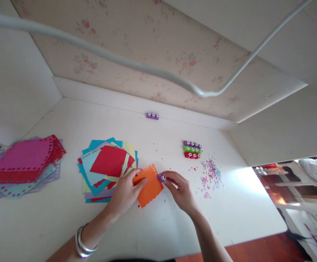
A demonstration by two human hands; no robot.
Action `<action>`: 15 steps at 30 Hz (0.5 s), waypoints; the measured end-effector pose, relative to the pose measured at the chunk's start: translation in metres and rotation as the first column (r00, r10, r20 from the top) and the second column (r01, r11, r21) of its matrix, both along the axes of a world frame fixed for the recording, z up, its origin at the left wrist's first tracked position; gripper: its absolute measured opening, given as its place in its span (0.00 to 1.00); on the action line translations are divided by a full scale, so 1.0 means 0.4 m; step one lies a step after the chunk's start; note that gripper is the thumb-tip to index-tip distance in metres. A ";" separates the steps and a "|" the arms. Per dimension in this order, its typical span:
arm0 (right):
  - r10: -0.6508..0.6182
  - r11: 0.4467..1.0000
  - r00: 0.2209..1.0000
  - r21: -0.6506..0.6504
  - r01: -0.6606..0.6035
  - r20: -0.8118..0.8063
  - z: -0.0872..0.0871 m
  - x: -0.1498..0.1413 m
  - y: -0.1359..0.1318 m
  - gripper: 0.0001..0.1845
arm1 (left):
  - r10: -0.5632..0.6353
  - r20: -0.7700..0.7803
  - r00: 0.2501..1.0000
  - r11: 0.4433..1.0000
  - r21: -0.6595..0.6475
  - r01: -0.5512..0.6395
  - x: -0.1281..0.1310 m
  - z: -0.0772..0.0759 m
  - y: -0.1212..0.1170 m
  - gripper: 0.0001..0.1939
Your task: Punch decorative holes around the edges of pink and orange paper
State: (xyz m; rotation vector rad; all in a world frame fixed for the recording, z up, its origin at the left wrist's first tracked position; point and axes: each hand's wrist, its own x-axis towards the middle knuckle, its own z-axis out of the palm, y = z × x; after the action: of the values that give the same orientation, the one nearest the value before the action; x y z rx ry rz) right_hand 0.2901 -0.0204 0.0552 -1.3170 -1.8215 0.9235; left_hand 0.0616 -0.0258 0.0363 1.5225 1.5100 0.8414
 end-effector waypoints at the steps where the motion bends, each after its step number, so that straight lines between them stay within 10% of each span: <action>1: 0.003 1.000 1.000 -0.006 -0.003 -0.002 0.000 0.002 0.001 0.08 | 0.002 -0.007 1.000 1.000 0.009 -0.002 0.001 -0.002 -0.001 0.15; 15: 0.065 0.997 0.992 0.042 -0.070 0.105 -0.004 -0.008 -0.006 0.10 | -0.050 -0.220 0.974 0.959 0.261 0.108 0.043 -0.038 -0.041 0.19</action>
State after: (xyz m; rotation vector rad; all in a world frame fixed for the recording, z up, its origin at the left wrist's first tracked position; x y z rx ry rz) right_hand 0.2867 -0.0226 0.0534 -1.3036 -1.9654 0.8578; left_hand 0.0787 -0.0424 0.0212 1.9140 1.5179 0.8904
